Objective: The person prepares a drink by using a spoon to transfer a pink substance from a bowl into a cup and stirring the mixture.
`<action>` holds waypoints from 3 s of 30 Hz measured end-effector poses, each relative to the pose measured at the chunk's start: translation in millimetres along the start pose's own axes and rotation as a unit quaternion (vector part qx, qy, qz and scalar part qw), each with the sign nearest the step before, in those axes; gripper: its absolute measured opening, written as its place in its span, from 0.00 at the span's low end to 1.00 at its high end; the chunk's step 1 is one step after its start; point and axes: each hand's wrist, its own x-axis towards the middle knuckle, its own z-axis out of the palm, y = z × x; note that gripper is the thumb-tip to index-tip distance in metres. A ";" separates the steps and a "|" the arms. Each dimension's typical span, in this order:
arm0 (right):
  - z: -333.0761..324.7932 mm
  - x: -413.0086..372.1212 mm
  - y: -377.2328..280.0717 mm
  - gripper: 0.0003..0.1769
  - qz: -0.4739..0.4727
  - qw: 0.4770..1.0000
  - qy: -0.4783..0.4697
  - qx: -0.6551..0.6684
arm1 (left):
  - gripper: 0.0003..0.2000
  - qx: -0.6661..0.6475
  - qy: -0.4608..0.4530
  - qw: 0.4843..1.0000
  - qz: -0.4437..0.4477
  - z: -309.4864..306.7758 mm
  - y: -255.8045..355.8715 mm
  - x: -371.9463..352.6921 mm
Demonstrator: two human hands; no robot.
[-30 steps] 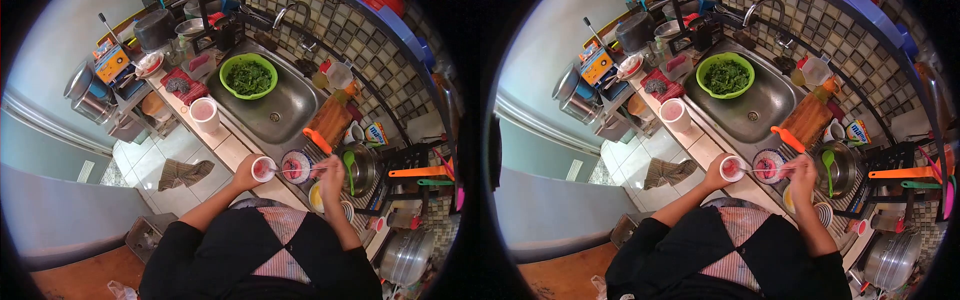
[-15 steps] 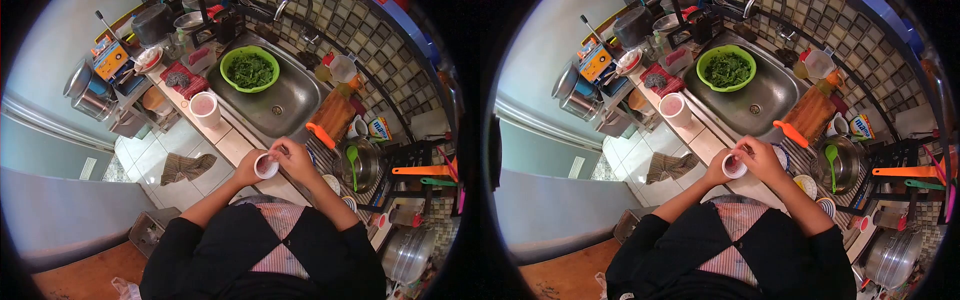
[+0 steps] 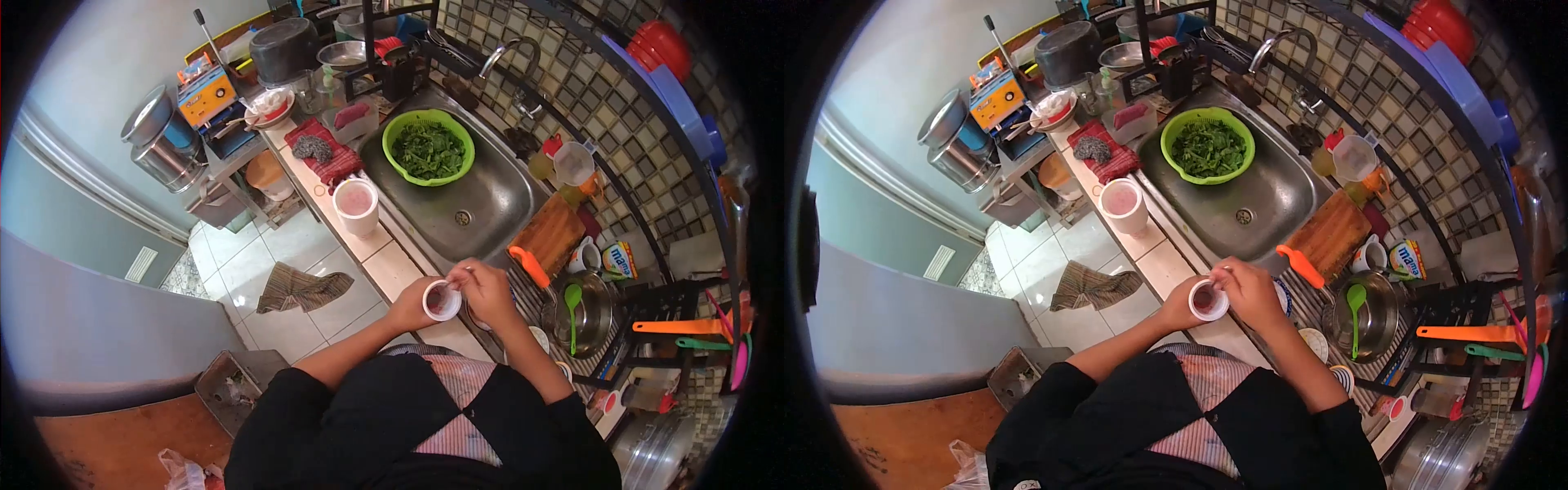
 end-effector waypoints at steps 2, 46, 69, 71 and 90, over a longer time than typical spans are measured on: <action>7.0 1.0 7.5 0.08 -0.029 0.999 0.024 0.017 | 0.28 -0.028 0.007 0.999 -0.038 -1.0 6.2 0.4; 40.0 67.0 -4.6 0.15 0.027 0.997 -0.033 0.071 | 0.31 -0.033 0.088 0.994 -0.062 0.1 -9.8 0.8; 15.9 24.7 8.0 0.15 -0.005 0.963 0.063 0.260 | 0.30 -0.054 0.071 0.996 -0.015 0.2 -8.8 0.4; 20.7 18.5 13.1 0.13 -0.038 0.983 0.052 0.172 | 0.30 -0.033 0.068 0.997 -0.003 -2.4 -2.2 2.3; 1.5 -27.6 6.6 0.07 -0.163 0.982 -0.045 -0.078 | 0.28 -0.002 0.087 0.996 0.025 -3.8 -4.9 3.9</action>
